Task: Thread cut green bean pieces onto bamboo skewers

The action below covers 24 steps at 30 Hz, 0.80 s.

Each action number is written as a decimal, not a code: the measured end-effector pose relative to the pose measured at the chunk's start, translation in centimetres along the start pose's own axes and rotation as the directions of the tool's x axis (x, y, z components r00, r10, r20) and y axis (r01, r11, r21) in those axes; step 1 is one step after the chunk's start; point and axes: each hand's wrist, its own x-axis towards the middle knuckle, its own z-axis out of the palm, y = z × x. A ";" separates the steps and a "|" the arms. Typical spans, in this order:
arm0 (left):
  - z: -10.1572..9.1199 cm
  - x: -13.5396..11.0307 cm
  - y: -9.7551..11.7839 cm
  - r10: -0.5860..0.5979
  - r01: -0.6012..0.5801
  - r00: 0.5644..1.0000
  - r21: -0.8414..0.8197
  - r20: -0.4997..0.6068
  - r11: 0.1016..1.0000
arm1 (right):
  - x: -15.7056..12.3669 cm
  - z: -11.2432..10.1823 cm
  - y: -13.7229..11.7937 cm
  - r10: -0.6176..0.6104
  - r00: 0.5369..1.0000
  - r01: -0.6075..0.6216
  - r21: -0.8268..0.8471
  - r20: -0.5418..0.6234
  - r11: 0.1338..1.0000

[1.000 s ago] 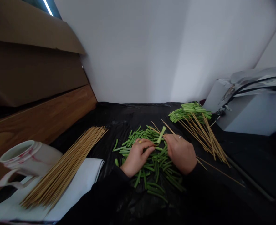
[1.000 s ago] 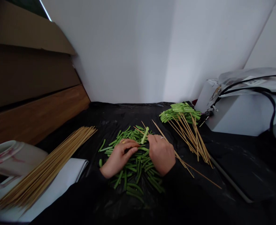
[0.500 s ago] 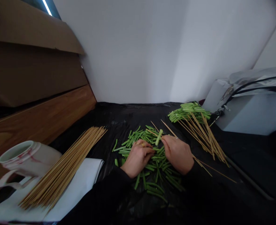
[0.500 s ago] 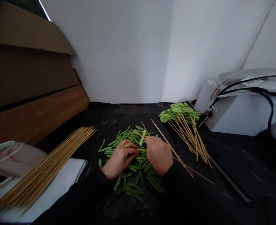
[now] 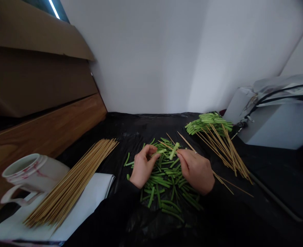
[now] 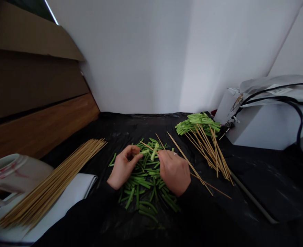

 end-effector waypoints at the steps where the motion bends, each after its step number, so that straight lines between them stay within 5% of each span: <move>1: 0.0 0.1 0.1 -0.040 0.039 0.999 -0.065 -0.005 0.997 | 0.0 0.0 0.0 -0.005 1.000 0.005 0.007 -0.003 1.000; 4: -0.1 0.3 0.3 -0.220 0.220 0.975 -0.317 0.034 0.923 | 0.0 0.0 -0.2 -0.029 1.000 0.029 0.020 -0.005 0.999; 8: -0.4 0.5 0.3 -0.411 0.443 0.886 -0.652 0.214 0.616 | -0.2 0.0 -0.4 -0.059 0.998 0.059 0.006 0.034 0.998; 11: -0.7 0.8 0.3 -0.444 0.488 0.849 -0.748 0.286 0.450 | -0.3 0.1 -0.4 -0.070 0.996 0.071 -0.016 0.059 0.997; 24: -0.8 0.9 0.3 -0.468 0.496 0.830 -0.784 0.303 0.373 | -0.3 0.2 -0.7 -0.066 0.991 0.074 -0.066 0.116 0.995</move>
